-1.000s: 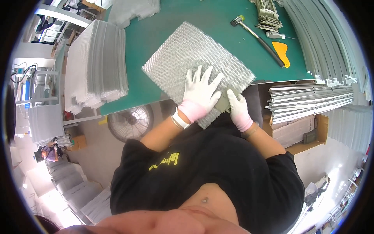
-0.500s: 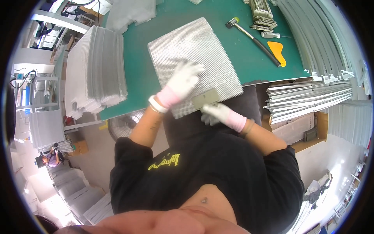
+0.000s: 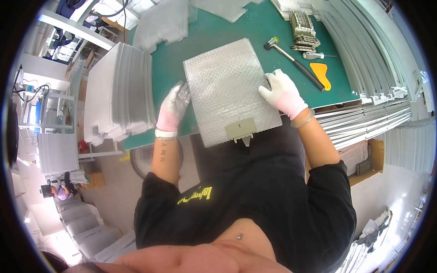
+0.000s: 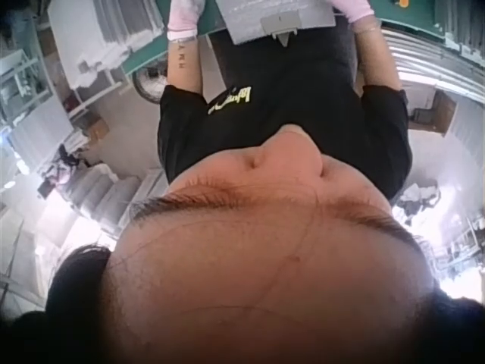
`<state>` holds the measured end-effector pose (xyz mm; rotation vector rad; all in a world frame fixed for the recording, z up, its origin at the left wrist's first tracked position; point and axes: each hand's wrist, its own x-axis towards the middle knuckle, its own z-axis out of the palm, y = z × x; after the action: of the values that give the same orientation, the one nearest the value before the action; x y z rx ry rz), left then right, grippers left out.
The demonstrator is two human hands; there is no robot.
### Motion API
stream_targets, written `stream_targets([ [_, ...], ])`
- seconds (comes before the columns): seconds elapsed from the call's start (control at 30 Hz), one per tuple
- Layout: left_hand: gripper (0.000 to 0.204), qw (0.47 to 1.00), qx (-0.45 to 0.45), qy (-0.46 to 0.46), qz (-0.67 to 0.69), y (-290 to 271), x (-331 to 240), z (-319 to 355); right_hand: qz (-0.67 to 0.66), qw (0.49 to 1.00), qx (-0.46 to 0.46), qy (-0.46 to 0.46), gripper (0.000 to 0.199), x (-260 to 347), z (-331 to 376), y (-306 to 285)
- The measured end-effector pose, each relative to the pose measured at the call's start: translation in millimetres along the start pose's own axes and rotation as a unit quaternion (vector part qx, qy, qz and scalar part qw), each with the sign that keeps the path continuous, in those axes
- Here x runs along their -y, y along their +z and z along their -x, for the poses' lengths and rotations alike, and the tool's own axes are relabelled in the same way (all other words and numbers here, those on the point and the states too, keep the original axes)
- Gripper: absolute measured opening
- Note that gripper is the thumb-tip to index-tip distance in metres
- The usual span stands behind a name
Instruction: Assembling metal mesh filters using frames, latches, and tools at a manufacturing station.
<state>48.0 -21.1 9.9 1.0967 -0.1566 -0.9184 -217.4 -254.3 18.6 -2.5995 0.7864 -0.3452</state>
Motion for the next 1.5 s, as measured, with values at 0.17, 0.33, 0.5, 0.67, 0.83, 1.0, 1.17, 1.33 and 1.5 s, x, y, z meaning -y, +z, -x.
stream_targets([
  [0.17,0.07,0.937,-0.001,0.139,-0.319,13.4,14.4,5.7,-0.074,0.99,-0.122,-0.021,0.04,-6.1,40.4,-10.0],
  [0.33,0.085,0.674,0.0,0.189,-0.714,32.8,42.1,18.2,-0.106,0.98,-0.162,-0.044,0.016,-57.1,138.3,-3.9],
  [0.5,0.088,0.544,0.008,0.215,-0.811,30.6,30.6,-22.9,0.189,0.973,-0.056,0.122,0.037,-127.5,202.2,3.7],
  [0.67,0.079,0.457,-0.068,0.303,-0.834,74.0,11.1,-27.0,0.141,0.988,0.003,0.061,0.04,-178.3,224.6,14.4],
  [0.83,0.062,0.58,0.085,0.485,-0.648,106.1,45.5,42.6,0.146,0.985,0.04,0.078,0.021,-193.2,228.8,12.6],
  [1.0,0.03,0.682,0.505,0.329,-0.414,101.5,96.4,99.8,0.123,0.991,0.017,-0.05,0.013,-164.6,191.0,-18.7],
  [1.17,0.032,0.826,0.424,-0.025,-0.37,81.3,168.3,102.1,0.071,0.984,0.035,-0.157,0.022,-58.8,145.8,-49.2],
  [1.33,0.039,0.899,0.354,-0.006,-0.259,111.9,182.9,93.6,-0.1,0.947,-0.047,-0.301,0.024,57.9,114.1,-30.7],
  [1.5,0.04,0.95,0.291,0.031,-0.107,108.0,151.0,76.2,-0.212,0.886,-0.155,-0.382,0.025,68.0,113.0,-17.9],
])
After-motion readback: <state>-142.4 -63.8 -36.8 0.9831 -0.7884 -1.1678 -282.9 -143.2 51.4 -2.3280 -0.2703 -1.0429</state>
